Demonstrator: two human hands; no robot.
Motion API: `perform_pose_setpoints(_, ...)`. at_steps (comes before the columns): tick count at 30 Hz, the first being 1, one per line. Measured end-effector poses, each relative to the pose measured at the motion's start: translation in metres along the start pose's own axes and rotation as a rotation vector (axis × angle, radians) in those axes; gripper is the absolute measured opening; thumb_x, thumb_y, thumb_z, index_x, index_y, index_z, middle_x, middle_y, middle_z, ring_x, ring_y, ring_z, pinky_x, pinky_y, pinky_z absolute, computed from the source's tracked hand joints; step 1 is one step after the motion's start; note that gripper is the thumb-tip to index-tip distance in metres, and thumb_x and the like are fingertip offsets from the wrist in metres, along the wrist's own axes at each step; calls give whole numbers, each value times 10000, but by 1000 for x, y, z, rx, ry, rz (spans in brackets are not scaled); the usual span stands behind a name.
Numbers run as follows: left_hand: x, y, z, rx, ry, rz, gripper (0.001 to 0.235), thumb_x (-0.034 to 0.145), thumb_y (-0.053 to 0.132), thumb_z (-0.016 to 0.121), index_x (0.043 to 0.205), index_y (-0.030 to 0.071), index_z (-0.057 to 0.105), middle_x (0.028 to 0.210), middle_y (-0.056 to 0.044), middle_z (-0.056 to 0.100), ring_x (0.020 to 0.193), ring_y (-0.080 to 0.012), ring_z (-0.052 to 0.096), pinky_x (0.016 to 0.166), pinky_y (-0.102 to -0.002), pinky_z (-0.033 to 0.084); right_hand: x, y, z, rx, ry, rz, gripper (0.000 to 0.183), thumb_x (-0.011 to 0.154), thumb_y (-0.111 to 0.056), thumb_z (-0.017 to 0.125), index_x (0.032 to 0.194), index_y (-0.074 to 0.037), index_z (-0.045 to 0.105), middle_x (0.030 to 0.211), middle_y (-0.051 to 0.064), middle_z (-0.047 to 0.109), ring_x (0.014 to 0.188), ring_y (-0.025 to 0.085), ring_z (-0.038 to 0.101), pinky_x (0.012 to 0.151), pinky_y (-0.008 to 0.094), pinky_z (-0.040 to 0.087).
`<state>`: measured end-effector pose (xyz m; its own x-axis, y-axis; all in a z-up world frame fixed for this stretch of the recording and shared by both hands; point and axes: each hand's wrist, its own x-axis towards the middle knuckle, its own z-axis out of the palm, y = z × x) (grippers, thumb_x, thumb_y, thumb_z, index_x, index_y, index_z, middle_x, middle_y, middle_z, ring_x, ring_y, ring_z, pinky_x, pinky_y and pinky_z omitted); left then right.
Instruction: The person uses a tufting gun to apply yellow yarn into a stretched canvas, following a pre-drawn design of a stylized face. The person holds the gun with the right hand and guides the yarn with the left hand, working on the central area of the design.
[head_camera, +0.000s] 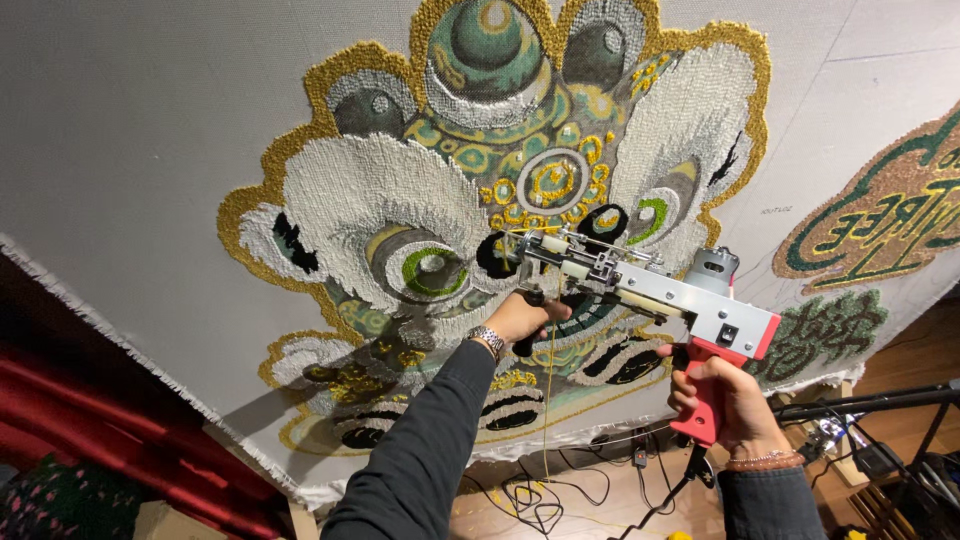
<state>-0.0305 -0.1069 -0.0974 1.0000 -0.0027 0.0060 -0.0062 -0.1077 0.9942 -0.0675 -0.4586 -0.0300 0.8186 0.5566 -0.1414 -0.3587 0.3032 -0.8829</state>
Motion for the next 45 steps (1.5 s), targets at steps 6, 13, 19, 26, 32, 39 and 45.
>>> perform_pose_setpoints(6,-22,32,2,-60,8,-120,260,946,263,717,1070,35,738,984,-98,784,766,-80,710,576,-246,522,-4,5,13,21,96,-191,475,790,-69,520,1257,11,546,952,75,716,613,155,468,547,334,396)
perform_pose_setpoints(13,-20,59,-2,32,87,-28,245,885,167,738,994,-50,773,949,-126,801,698,-107,701,565,-259,544,-4,0,27,30,58,-143,475,804,-110,508,1198,131,618,666,76,513,548,169,445,533,312,387)
perform_pose_setpoints(19,-13,67,-12,-42,132,-11,200,900,204,750,960,18,709,923,-105,791,686,-104,684,552,-258,523,1,-2,40,34,61,-168,467,826,-119,508,1213,120,612,662,67,499,558,161,443,542,306,387)
perform_pose_setpoints(26,-5,58,-21,-19,110,49,144,882,134,726,924,-2,702,890,-86,779,766,-138,743,545,-264,542,5,-3,49,24,78,-161,454,817,-121,525,1202,103,613,660,65,505,554,162,450,542,302,387)
perform_pose_setpoints(32,4,52,-30,12,88,52,133,869,108,706,919,-15,694,887,-76,777,769,-128,759,552,-275,566,10,-1,54,19,82,-174,454,819,-123,531,1202,106,616,660,65,502,547,161,446,538,305,388)
perform_pose_setpoints(39,6,51,-39,98,73,60,173,880,109,716,934,-55,718,858,-118,781,634,-142,684,530,-278,539,12,0,61,33,89,-180,449,827,-119,500,1196,110,614,671,76,510,556,166,457,547,314,394)
perform_pose_setpoints(45,12,53,-43,69,83,54,199,870,149,731,930,-39,703,831,-100,782,593,-114,680,507,-272,537,16,-1,71,26,117,-164,469,828,-136,485,1210,96,628,664,64,498,541,160,447,547,322,408)
